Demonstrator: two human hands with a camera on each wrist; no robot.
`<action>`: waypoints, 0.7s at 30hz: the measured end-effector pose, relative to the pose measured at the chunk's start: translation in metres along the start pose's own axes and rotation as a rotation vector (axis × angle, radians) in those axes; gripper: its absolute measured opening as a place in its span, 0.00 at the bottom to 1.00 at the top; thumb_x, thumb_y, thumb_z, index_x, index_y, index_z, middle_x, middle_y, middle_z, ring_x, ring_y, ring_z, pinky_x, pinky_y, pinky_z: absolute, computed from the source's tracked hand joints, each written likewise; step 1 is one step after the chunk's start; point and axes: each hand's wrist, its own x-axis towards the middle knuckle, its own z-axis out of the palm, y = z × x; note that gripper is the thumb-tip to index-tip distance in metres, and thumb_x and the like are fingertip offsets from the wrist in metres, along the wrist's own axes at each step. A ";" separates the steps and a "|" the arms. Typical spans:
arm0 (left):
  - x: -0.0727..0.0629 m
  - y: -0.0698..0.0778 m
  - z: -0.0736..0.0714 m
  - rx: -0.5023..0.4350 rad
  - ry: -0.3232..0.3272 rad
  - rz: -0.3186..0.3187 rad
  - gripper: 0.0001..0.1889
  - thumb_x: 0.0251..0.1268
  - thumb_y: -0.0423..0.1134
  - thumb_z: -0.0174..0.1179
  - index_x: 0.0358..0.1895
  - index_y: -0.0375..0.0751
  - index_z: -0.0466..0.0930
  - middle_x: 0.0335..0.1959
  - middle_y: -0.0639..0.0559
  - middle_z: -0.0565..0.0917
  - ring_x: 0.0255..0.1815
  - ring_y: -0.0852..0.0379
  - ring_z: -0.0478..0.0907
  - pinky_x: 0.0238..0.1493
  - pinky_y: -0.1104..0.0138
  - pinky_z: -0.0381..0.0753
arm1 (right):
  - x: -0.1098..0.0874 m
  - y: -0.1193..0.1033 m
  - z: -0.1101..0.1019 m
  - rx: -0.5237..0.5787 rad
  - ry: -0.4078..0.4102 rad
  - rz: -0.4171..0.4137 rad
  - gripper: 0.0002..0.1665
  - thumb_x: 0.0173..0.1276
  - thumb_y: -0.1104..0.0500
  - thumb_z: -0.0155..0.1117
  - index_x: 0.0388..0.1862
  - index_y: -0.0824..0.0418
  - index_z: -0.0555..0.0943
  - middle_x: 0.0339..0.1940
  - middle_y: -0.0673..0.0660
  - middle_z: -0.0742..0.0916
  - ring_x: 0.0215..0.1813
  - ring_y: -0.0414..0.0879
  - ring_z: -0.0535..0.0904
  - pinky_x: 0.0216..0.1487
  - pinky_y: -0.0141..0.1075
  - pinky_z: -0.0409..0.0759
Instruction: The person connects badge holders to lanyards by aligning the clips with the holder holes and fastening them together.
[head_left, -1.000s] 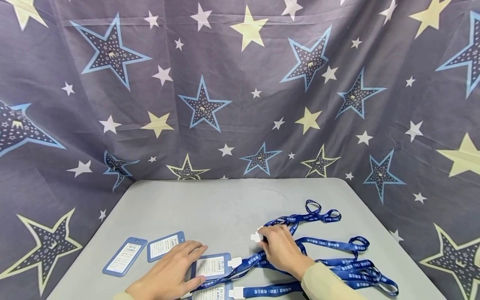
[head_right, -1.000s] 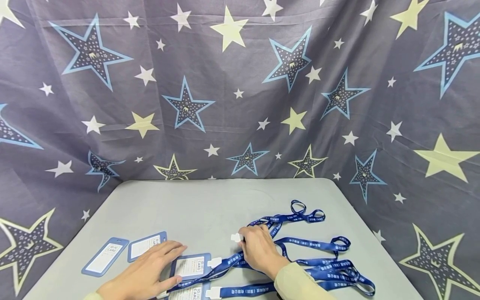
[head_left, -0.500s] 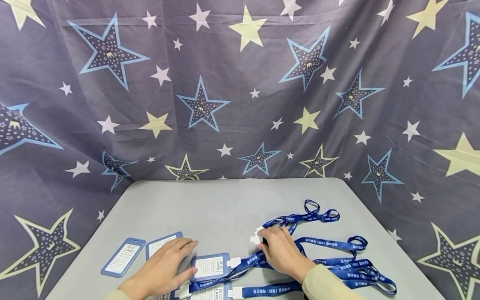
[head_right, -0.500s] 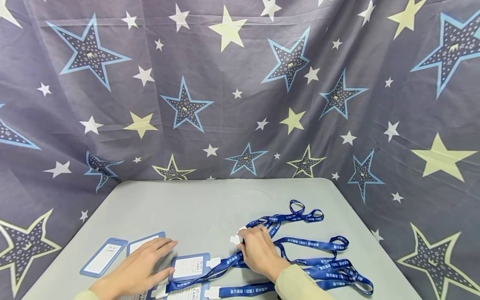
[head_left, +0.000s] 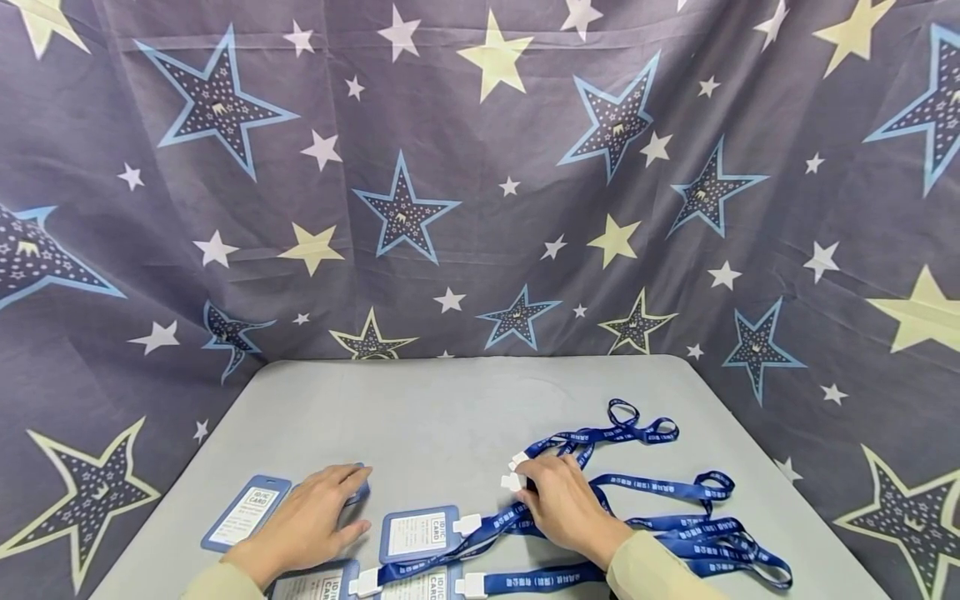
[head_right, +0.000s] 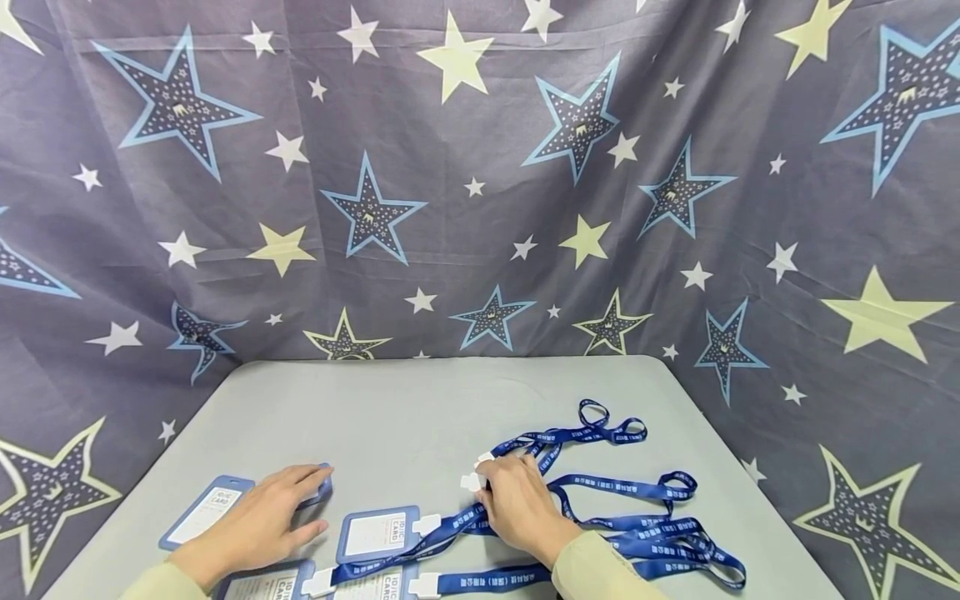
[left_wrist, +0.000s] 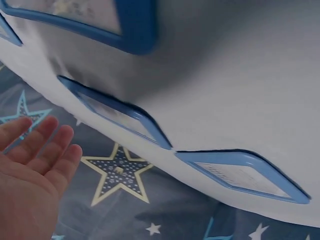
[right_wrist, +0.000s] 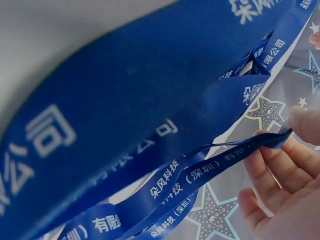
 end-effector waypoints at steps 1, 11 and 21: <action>0.000 -0.003 0.000 0.003 0.002 -0.001 0.38 0.60 0.53 0.71 0.70 0.35 0.74 0.65 0.37 0.78 0.67 0.37 0.74 0.66 0.41 0.72 | 0.000 0.000 0.000 0.000 -0.003 0.000 0.10 0.64 0.59 0.74 0.44 0.55 0.86 0.45 0.51 0.90 0.49 0.48 0.84 0.49 0.42 0.73; -0.003 -0.029 0.005 0.034 -0.019 -0.061 0.41 0.57 0.54 0.73 0.68 0.30 0.73 0.64 0.33 0.78 0.67 0.33 0.73 0.68 0.39 0.68 | -0.001 0.001 -0.001 -0.010 -0.007 0.011 0.11 0.65 0.59 0.74 0.46 0.56 0.86 0.47 0.52 0.90 0.51 0.48 0.84 0.51 0.45 0.75; 0.001 -0.042 0.003 0.058 -0.064 -0.085 0.44 0.54 0.56 0.74 0.66 0.24 0.73 0.62 0.30 0.78 0.66 0.31 0.73 0.69 0.39 0.67 | -0.002 0.001 -0.001 -0.010 -0.016 0.028 0.13 0.66 0.58 0.73 0.49 0.58 0.87 0.49 0.53 0.90 0.53 0.49 0.84 0.53 0.46 0.76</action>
